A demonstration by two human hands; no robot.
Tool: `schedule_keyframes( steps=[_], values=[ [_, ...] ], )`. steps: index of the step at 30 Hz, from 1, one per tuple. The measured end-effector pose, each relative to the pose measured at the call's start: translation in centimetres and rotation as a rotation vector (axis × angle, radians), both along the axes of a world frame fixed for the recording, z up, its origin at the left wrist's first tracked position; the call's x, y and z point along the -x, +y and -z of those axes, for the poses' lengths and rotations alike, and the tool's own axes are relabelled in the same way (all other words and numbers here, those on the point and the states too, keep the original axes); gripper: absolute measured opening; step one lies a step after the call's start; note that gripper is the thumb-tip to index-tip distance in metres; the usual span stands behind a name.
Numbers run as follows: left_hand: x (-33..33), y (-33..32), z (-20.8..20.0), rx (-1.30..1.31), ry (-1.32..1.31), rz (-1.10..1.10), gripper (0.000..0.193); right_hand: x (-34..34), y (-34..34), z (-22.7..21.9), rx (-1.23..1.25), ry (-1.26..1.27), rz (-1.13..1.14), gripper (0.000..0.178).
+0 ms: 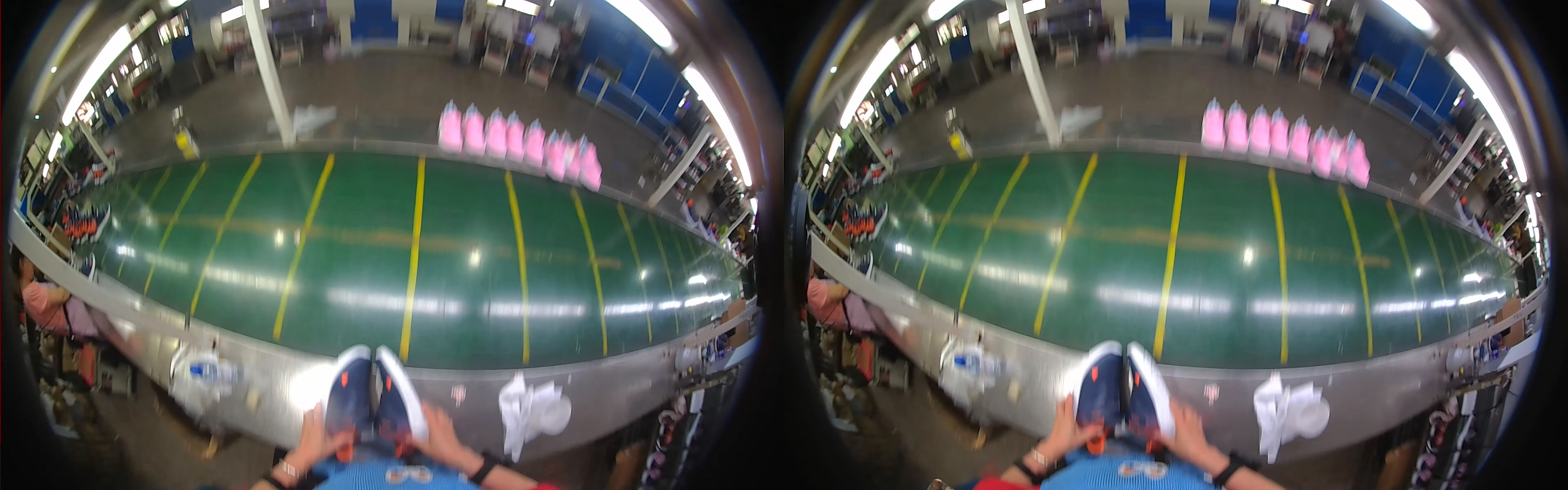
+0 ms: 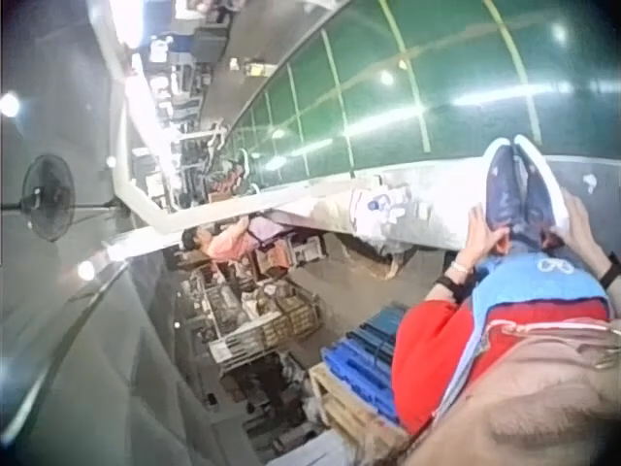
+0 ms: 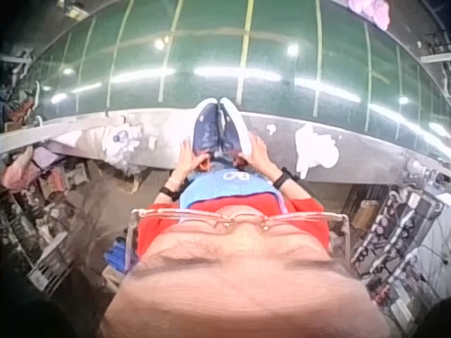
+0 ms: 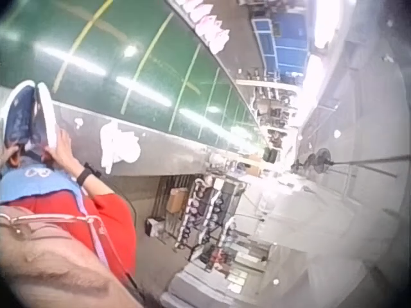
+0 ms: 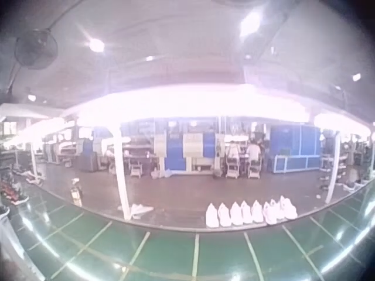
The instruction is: Inspecting and cleaning finished shoes on a manufacturing line conveyor belt.
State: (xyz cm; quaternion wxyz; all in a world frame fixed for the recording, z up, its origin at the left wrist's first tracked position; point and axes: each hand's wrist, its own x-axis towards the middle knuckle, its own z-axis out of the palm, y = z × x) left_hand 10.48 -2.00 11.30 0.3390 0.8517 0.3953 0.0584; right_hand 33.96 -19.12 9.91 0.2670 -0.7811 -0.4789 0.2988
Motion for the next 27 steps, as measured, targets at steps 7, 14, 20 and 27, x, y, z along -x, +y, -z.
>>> schedule_keyframes(
  steps=[7, 14, 20, 27],
  values=[
    [-0.6, -0.9, -0.9, 0.175, 0.083, -0.103, 0.112, 0.4, -0.2, 3.9, -0.134, 0.099, 0.065, 0.086],
    [0.8, 0.2, 3.7, 0.124, -0.060, -0.184, 0.082, 0.5, -0.4, 4.0, -0.147, 0.121, 0.088, 0.077],
    [1.2, 4.3, 4.5, 0.477, 0.075, -0.240, 0.048, -0.9, 0.7, 3.0, -0.138, 0.164, 0.079, 0.072],
    [1.1, 5.3, 4.4, 0.995, -0.171, -0.183, 0.051, -1.6, 1.2, 4.1, -0.104, 0.519, 0.134, 0.074]
  ],
)
